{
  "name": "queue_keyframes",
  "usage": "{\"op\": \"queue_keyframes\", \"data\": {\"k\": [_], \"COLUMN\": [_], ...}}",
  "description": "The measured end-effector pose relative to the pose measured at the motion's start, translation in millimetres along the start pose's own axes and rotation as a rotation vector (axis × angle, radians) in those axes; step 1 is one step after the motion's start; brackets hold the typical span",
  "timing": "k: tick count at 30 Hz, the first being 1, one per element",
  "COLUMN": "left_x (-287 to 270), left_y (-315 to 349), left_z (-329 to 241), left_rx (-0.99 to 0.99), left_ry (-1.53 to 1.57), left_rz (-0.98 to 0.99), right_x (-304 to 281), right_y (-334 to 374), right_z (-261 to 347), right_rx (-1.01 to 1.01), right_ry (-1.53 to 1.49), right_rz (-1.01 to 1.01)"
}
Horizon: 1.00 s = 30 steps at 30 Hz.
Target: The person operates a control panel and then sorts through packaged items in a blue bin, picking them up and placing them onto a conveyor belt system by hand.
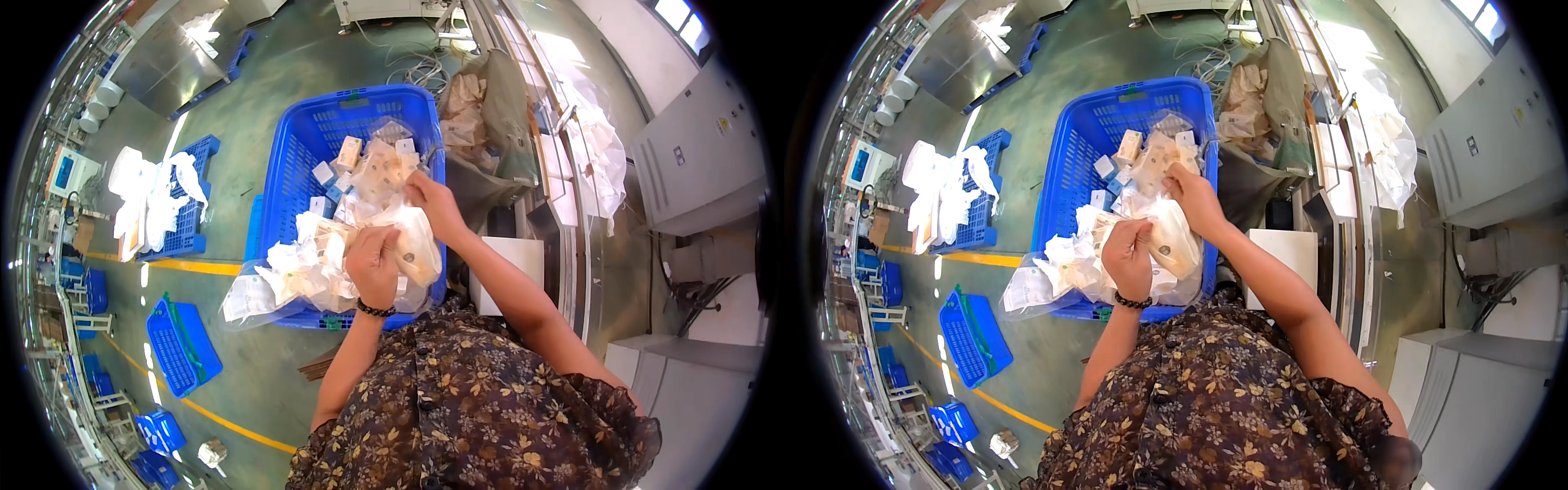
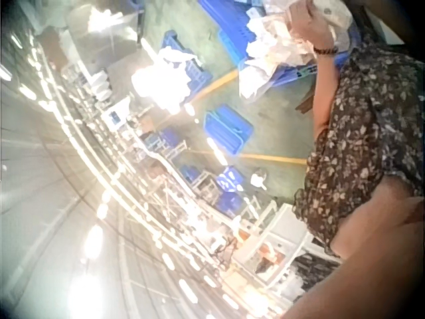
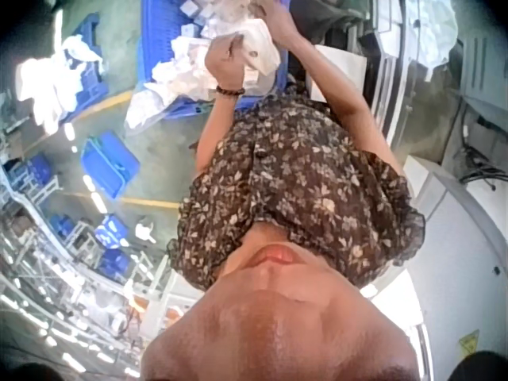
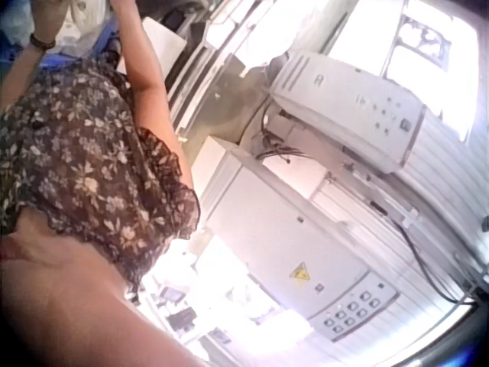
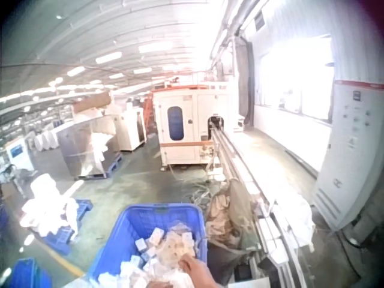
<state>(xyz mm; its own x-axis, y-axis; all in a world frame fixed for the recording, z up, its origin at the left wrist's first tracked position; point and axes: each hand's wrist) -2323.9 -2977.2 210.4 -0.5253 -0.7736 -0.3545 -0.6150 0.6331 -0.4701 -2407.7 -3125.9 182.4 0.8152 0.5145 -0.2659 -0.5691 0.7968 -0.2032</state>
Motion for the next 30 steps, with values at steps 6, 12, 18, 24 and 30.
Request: {"op": "queue_keyframes", "data": {"k": [6,12,18,24,30], "left_x": [-2.6,-21.3,-10.0,3.8,7.9], "left_y": [14.2,12.5,31.2,54.2,45.5], "left_z": [-3.6,41.2,45.8,28.5,32.0], "left_rx": [-0.234,-0.877,-0.994,-0.904,-1.041], "left_ry": [0.585,1.02,1.226,1.329,1.497], "left_rz": [0.023,0.224,0.165,0.365,0.252], "right_x": [10.8,19.0,-8.3,-26.2,-55.0], "right_y": [-8.2,25.8,55.7,67.2,75.8], "right_z": [-32.1,12.5,0.0,10.8,-2.7], "right_rx": [0.466,0.029,0.355,0.257,0.075], "right_ry": [-0.748,-0.09,-0.321,-0.282,0.12], "right_rz": [-0.067,-0.202,0.055,0.305,0.364]}}
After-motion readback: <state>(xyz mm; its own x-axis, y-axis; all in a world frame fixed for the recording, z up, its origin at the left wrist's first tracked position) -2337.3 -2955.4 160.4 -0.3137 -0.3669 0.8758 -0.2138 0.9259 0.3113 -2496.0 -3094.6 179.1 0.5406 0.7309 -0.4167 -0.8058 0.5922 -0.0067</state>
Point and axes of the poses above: each hand's wrist, its own y-axis away from the middle knuckle, its own x-axis out of the palm, z = x × y, and after that the axes turned 5 degrees about -y, right-handed
